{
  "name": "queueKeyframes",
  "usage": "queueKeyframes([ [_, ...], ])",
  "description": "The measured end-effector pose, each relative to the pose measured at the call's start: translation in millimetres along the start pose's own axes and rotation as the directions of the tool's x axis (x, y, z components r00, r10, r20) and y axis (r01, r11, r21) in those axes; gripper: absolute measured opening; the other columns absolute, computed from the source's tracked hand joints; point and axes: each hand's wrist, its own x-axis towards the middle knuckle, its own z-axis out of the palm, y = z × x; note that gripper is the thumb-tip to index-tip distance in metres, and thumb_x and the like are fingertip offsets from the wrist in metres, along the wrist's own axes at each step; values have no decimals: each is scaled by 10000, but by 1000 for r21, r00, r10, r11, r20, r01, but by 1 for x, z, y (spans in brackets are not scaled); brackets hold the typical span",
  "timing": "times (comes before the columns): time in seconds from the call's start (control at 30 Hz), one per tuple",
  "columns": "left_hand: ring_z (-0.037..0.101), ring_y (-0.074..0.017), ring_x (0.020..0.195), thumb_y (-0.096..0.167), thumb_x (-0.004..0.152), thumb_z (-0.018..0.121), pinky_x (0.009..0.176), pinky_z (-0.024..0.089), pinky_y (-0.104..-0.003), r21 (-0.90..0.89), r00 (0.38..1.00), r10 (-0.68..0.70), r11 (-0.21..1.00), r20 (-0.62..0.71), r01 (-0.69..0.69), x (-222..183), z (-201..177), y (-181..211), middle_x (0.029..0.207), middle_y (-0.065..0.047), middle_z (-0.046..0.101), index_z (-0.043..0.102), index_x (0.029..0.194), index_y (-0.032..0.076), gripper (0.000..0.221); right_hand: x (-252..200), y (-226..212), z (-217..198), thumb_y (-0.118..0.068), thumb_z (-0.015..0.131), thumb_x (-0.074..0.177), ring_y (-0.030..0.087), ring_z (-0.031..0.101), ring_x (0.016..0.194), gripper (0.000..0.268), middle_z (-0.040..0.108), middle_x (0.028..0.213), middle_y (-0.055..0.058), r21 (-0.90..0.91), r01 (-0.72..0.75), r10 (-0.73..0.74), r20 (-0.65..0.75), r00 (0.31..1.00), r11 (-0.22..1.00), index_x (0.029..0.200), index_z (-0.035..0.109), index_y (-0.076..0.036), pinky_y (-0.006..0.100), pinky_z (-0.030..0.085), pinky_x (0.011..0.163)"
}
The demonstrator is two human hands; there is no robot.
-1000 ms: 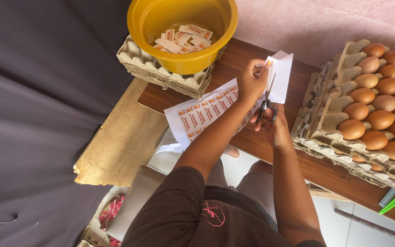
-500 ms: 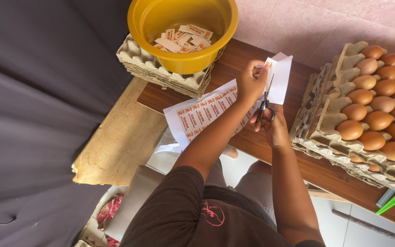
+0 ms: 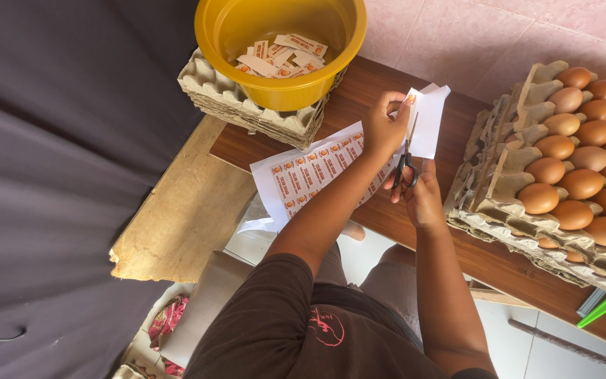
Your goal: Using scissors to cut individual paper labels from a printed sheet and placing them into a yellow bucket for storage.
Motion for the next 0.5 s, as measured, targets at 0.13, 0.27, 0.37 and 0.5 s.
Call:
queueKeyframes([
  [0.13, 540, -118, 497, 251, 835, 635, 499, 429, -228, 33, 1000, 1, 999, -14, 0, -2, -1, 4, 754, -13, 703, 640, 916, 202, 95, -1, 1, 1, -246, 562, 948, 193, 568, 417, 598, 615, 713, 235, 7, 8, -8, -9, 1000, 1000, 1375, 173, -92, 249, 493, 404],
  [0.27, 562, -143, 499, 243, 834, 634, 501, 437, -244, 44, 1000, 14, 999, -25, -13, -2, -1, 5, 753, -22, 704, 640, 907, 198, 86, -2, 3, 3, -219, 568, 948, 199, 565, 411, 562, 614, 711, 246, 15, 23, -22, -17, 1000, 1000, 1348, 191, -100, 251, 491, 399],
  [0.37, 614, -184, 544, 237, 832, 637, 527, 466, -262, 59, 999, 21, 998, -36, -19, -3, 0, 3, 760, -34, 708, 643, 905, 193, 86, -3, 4, 2, -209, 570, 948, 199, 571, 420, 568, 614, 715, 249, 8, 16, -16, -24, 1000, 1000, 1353, 185, -106, 247, 494, 403],
  [0.5, 675, -241, 630, 236, 840, 636, 576, 508, -290, 34, 1000, 0, 999, -20, 1, -4, -3, 7, 782, -67, 712, 645, 916, 163, 105, -1, 2, 1, -260, 579, 940, 198, 580, 439, 566, 622, 730, 249, -2, 5, -5, -18, 1000, 1000, 1328, 194, -111, 250, 500, 411],
])
